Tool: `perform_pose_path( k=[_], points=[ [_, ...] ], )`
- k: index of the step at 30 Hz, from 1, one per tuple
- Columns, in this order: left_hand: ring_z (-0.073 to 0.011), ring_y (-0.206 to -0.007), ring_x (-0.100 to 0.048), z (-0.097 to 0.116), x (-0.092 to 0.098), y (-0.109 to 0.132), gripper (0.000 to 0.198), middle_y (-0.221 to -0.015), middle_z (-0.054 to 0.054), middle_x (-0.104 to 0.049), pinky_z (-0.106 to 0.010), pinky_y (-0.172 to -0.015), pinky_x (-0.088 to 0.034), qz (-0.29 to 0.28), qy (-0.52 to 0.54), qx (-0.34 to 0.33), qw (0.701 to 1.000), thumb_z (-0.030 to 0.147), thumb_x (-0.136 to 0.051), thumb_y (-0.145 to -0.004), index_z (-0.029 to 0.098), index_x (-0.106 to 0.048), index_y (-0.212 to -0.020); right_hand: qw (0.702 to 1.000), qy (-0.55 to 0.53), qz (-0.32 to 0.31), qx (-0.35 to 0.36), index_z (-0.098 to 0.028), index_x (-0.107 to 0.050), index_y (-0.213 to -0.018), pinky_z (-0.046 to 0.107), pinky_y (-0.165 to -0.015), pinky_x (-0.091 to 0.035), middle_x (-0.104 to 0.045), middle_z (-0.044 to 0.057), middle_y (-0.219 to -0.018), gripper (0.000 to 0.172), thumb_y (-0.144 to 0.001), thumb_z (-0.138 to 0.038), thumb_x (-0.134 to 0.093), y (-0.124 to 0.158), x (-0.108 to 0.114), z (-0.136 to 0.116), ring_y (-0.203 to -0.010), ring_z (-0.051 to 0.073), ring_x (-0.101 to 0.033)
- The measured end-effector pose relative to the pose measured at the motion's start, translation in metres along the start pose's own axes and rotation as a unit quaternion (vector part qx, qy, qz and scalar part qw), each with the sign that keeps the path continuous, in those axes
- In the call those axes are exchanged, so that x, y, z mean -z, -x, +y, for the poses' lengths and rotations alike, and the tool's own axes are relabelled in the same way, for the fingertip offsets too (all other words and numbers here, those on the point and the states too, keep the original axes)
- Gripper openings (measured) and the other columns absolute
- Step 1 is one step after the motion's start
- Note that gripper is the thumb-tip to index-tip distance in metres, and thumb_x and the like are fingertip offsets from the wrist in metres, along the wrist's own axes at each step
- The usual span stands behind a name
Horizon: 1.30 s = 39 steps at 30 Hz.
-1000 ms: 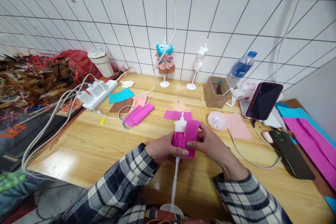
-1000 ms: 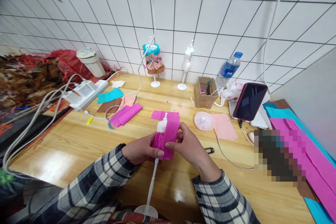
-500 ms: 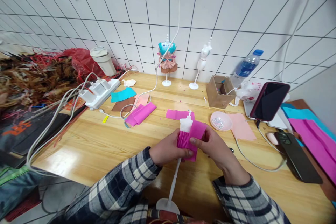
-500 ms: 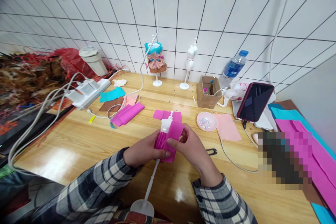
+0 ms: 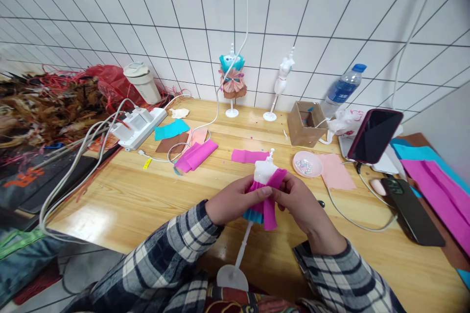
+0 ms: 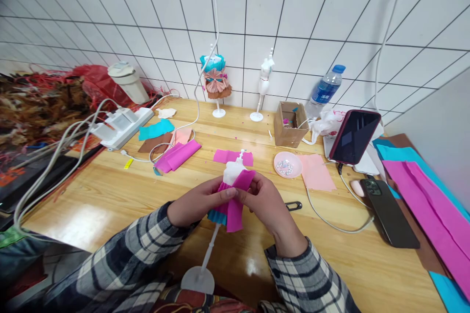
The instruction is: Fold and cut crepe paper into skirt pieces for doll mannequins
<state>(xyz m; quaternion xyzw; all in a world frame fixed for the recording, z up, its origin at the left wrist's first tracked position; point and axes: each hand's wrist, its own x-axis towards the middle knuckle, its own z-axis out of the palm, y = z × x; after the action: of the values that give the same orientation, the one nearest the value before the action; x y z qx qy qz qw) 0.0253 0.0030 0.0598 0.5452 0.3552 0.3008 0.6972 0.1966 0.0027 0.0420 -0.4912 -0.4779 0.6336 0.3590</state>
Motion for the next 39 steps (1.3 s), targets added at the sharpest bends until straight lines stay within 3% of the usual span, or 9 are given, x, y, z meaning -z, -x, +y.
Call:
perform_pose_path(
  k=[10,18,23,26,28,33,36,37,39],
  points=[
    [-0.0139,-0.072,-0.049,0.006,0.0,0.011,0.04,-0.08,-0.002,-0.058,-0.026,-0.069,-0.043,-0.001,-0.118,-0.033,0.992,0.05,-0.046,-0.09,0.014,-0.06,-0.104,0.997,-0.064,-0.047,0.004,-0.019,-0.058,-0.089,0.021,-0.047,-0.04,-0.059,0.0,-0.074,0.042,-0.064,-0.046,-0.078,0.012,0.006,0.004,-0.061,0.011,-0.052],
    [-0.0212,-0.093,-0.052,0.005,0.001,0.007,0.042,-0.097,-0.006,-0.063,-0.034,-0.089,-0.041,0.023,-0.14,-0.032,0.989,0.047,-0.05,-0.089,0.016,-0.06,-0.114,0.997,-0.01,0.053,0.059,-0.02,-0.054,-0.087,0.021,-0.051,-0.042,-0.06,-0.001,-0.074,0.034,-0.069,-0.042,-0.074,0.015,0.005,-0.001,-0.064,0.012,-0.054],
    [-0.0249,-0.103,-0.053,0.003,0.0,0.008,0.047,-0.107,-0.008,-0.064,-0.038,-0.096,-0.037,0.031,-0.131,-0.006,0.991,0.052,-0.051,-0.087,0.016,-0.06,-0.117,0.991,0.061,0.079,0.092,-0.019,-0.065,-0.089,0.025,-0.056,-0.043,-0.062,0.001,-0.075,0.025,-0.073,-0.038,-0.07,0.015,0.006,0.001,-0.066,0.014,-0.054],
    [-0.0258,-0.12,-0.045,-0.004,0.01,0.003,0.051,-0.122,-0.008,-0.059,-0.038,-0.105,-0.029,0.018,-0.099,-0.005,0.995,0.055,-0.041,-0.091,0.018,-0.055,-0.123,0.991,0.046,0.098,0.077,-0.018,-0.067,-0.086,0.025,-0.053,-0.041,-0.061,0.0,-0.07,0.025,-0.072,-0.039,-0.07,0.016,0.01,0.002,-0.06,0.013,-0.051],
    [-0.0265,-0.125,-0.042,-0.01,0.023,-0.007,0.053,-0.125,-0.009,-0.057,-0.039,-0.107,-0.027,0.057,-0.107,0.006,0.993,0.056,-0.043,-0.089,0.018,-0.052,-0.125,0.992,0.01,0.114,0.058,-0.019,-0.066,-0.083,0.024,-0.05,-0.039,-0.059,-0.001,-0.066,0.027,-0.069,-0.041,-0.072,0.018,0.013,0.001,-0.056,0.011,-0.048],
    [-0.033,-0.118,-0.049,-0.014,0.061,-0.041,0.077,-0.123,-0.016,-0.055,-0.045,-0.103,-0.032,0.158,-0.237,0.072,0.956,0.049,-0.071,-0.071,0.012,-0.04,-0.131,0.991,-0.041,0.116,0.06,-0.019,-0.066,-0.08,0.023,-0.05,-0.038,-0.058,-0.002,-0.062,0.026,-0.067,-0.041,-0.073,0.024,0.017,0.0,-0.054,0.011,-0.047],
    [-0.0384,-0.128,-0.037,0.006,0.06,-0.038,0.084,-0.132,-0.022,-0.048,-0.051,-0.109,-0.019,0.258,-0.403,-0.003,0.878,0.047,-0.073,-0.068,0.007,-0.039,-0.133,0.989,-0.049,0.12,0.067,-0.019,-0.066,-0.081,0.023,-0.051,-0.039,-0.06,-0.002,-0.064,0.026,-0.068,-0.04,-0.073,0.026,0.017,0.004,-0.056,0.011,-0.048],
    [-0.0381,-0.131,-0.033,0.014,0.053,-0.031,0.08,-0.135,-0.022,-0.046,-0.051,-0.111,-0.017,0.264,-0.438,-0.04,0.858,0.048,-0.07,-0.071,0.008,-0.04,-0.134,0.989,-0.05,0.123,0.071,-0.018,-0.066,-0.083,0.023,-0.052,-0.039,-0.06,-0.002,-0.066,0.026,-0.069,-0.039,-0.073,0.026,0.016,0.007,-0.057,0.011,-0.049],
    [-0.0308,-0.128,-0.04,0.029,0.034,-0.016,0.061,-0.135,-0.014,-0.05,-0.044,-0.109,-0.026,0.154,-0.431,-0.066,0.887,0.049,-0.058,-0.081,0.016,-0.047,-0.131,0.987,-0.051,0.128,0.082,-0.018,-0.066,-0.085,0.022,-0.054,-0.04,-0.061,-0.002,-0.068,0.026,-0.07,-0.038,-0.073,0.025,0.012,0.011,-0.059,0.011,-0.05]
  ],
)
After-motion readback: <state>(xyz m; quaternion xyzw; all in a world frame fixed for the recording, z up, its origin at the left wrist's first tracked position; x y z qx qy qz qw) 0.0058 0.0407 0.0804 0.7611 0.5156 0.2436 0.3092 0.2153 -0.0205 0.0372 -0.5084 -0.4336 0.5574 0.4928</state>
